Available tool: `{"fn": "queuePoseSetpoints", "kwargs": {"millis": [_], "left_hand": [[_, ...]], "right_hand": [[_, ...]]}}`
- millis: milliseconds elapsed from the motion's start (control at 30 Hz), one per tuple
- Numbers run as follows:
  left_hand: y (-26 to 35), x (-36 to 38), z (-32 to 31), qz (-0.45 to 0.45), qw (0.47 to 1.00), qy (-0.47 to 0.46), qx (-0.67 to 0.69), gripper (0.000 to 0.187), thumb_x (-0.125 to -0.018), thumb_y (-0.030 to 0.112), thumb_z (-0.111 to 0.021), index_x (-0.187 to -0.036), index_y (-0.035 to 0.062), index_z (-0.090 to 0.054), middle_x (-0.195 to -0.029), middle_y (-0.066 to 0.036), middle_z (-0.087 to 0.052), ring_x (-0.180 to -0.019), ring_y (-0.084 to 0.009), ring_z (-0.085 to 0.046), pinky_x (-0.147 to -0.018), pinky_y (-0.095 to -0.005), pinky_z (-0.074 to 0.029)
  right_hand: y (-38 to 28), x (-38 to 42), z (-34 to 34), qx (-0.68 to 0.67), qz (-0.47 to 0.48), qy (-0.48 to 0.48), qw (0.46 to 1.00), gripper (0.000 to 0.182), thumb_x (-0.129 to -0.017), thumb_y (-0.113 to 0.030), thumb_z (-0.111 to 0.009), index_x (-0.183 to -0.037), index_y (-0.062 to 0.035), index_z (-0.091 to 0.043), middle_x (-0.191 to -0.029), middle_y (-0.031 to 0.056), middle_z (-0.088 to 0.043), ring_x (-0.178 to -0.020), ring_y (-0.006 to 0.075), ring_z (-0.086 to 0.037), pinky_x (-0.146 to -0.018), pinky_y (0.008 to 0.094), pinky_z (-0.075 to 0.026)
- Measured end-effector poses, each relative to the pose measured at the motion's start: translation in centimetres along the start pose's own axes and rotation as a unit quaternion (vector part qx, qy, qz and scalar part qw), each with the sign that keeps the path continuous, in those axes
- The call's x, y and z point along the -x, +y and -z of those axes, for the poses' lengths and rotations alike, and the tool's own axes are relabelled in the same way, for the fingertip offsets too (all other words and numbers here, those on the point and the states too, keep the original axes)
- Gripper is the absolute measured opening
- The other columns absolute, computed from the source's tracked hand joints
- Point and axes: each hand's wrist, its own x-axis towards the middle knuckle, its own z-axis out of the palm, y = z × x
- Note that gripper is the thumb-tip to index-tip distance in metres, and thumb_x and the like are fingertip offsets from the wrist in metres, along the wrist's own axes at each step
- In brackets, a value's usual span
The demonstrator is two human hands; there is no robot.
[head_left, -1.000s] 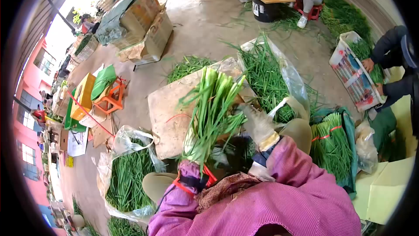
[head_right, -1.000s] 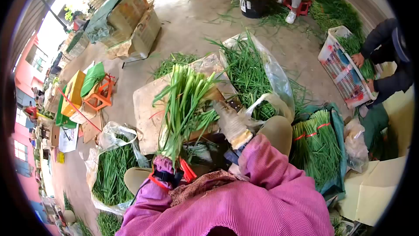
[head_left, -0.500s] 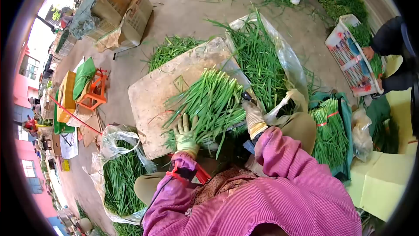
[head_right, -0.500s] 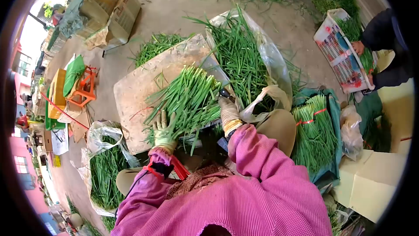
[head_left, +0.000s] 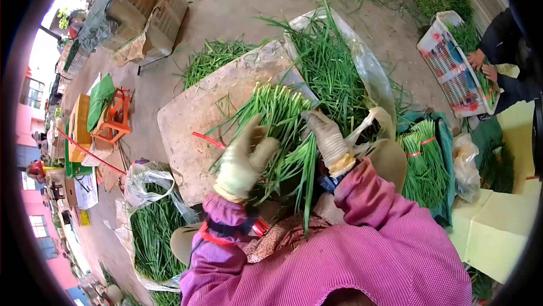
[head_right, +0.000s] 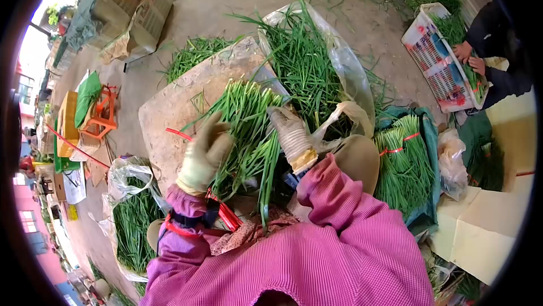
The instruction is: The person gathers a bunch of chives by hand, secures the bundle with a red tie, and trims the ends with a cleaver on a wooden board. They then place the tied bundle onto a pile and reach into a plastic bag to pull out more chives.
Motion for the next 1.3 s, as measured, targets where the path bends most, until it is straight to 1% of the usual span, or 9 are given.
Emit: {"fn": "queuePoseSetpoints", "kwargs": {"millis": [167,367,533,700,833,933,1100,1200,1300], "left_hand": [[2.0,-0.2,-3.5,-0.049,0.971,-0.167,0.166,0.110,-0.080,0.038,-0.079,-0.152,-0.0025,-0.006,-0.140,-0.020,-0.047,-0.129,-0.0262,-0.046,-0.107,-0.0347,-0.035],[1.9,1.9,-4.3,0.090,0.896,-0.294,0.320,0.124,-0.068,0.055,-0.082,-0.154,0.0026,-0.009,-0.145,-0.012,-0.041,-0.133,-0.0210,-0.039,-0.111,-0.0332,-0.029],[1.3,5.5,-6.8,0.284,0.867,-0.178,0.369,0.033,-0.095,0.014,-0.054,-0.126,0.0016,-0.055,-0.082,-0.001,-0.059,-0.066,-0.0115,-0.054,-0.063,-0.0265,-0.046],[-0.8,7.1,-5.2,0.310,0.868,-0.188,0.339,0.031,-0.099,0.016,-0.046,-0.125,0.0028,-0.056,-0.075,0.003,-0.049,-0.056,-0.0057,-0.039,-0.046,-0.0201,-0.029],[0.3,8.0,-2.8,0.289,0.895,-0.190,0.282,0.033,-0.099,0.020,-0.043,-0.122,0.0016,-0.057,-0.075,0.003,-0.050,-0.056,-0.0054,-0.040,-0.048,-0.0196,-0.029],[-0.1,8.5,-1.5,0.267,0.910,-0.152,0.278,0.037,-0.100,0.024,-0.038,-0.121,-0.0009,-0.057,-0.073,0.003,-0.052,-0.056,-0.0058,-0.042,-0.050,-0.0188,-0.030],[-1.4,8.3,-0.6,0.334,0.890,-0.004,0.310,0.033,-0.101,0.025,-0.047,-0.123,0.0019,-0.057,-0.093,-0.004,-0.066,-0.068,-0.0090,-0.057,-0.063,-0.0210,-0.046],[-9.3,9.3,-0.2,0.117,0.989,0.057,-0.068,0.026,-0.092,0.026,-0.061,-0.112,0.0102,-0.065,-0.100,-0.014,-0.068,-0.083,-0.0310,-0.065,-0.072,-0.0364,-0.051],[-6.9,9.3,1.5,0.081,0.923,0.153,-0.343,0.025,-0.090,0.025,-0.064,-0.112,0.0149,-0.066,-0.099,-0.018,-0.066,-0.086,-0.0390,-0.062,-0.074,-0.0409,-0.050]], "right_hand": [[-10.7,4.4,-2.2,-0.037,0.155,-0.084,0.984,0.030,-0.100,-0.020,-0.050,-0.122,-0.0014,-0.059,-0.073,0.0035,-0.058,-0.064,0.0085,-0.054,-0.058,0.0219,-0.044],[-11.1,1.5,-2.1,-0.060,0.134,-0.134,0.980,0.029,-0.099,-0.022,-0.050,-0.118,-0.0045,-0.062,-0.068,0.0029,-0.059,-0.062,0.0086,-0.053,-0.060,0.0230,-0.045],[-9.8,0.7,-2.6,-0.070,0.084,-0.142,0.984,0.029,-0.095,-0.021,-0.055,-0.112,0.0001,-0.063,-0.069,0.0053,-0.061,-0.063,0.0135,-0.056,-0.064,0.0247,-0.045],[-11.6,-2.7,0.9,-0.018,0.172,0.006,0.985,0.024,-0.093,-0.018,-0.055,-0.108,-0.0010,-0.063,-0.072,0.0055,-0.064,-0.062,0.0135,-0.057,-0.059,0.0271,-0.046],[-10.6,-7.7,5.1,0.623,0.305,0.251,0.675,0.050,-0.093,-0.042,-0.056,-0.130,-0.0085,-0.055,-0.121,0.0180,-0.063,-0.113,0.0375,-0.058,-0.096,0.0452,-0.046],[-10.2,-7.9,5.2,0.665,0.258,0.230,0.662,0.059,-0.090,-0.051,-0.055,-0.133,-0.0112,-0.051,-0.134,0.0175,-0.055,-0.122,0.0364,-0.052,-0.102,0.0452,-0.042],[-8.3,-10.0,1.0,0.569,-0.033,0.005,0.822,0.055,-0.093,-0.055,-0.049,-0.109,-0.0064,-0.068,-0.104,0.0176,-0.069,-0.099,0.0365,-0.065,-0.088,0.0413,-0.049],[-2.5,-14.1,0.5,0.579,-0.042,-0.057,0.812,0.058,-0.091,-0.057,-0.049,-0.113,-0.0070,-0.068,-0.107,0.0202,-0.068,-0.103,0.0358,-0.064,-0.091,0.0398,-0.047],[-1.8,-14.6,-0.7,0.699,0.031,-0.187,0.690,0.047,-0.092,-0.047,-0.051,-0.120,-0.0112,-0.064,-0.110,0.0163,-0.067,-0.102,0.0359,-0.063,-0.094,0.0409,-0.047]]}}
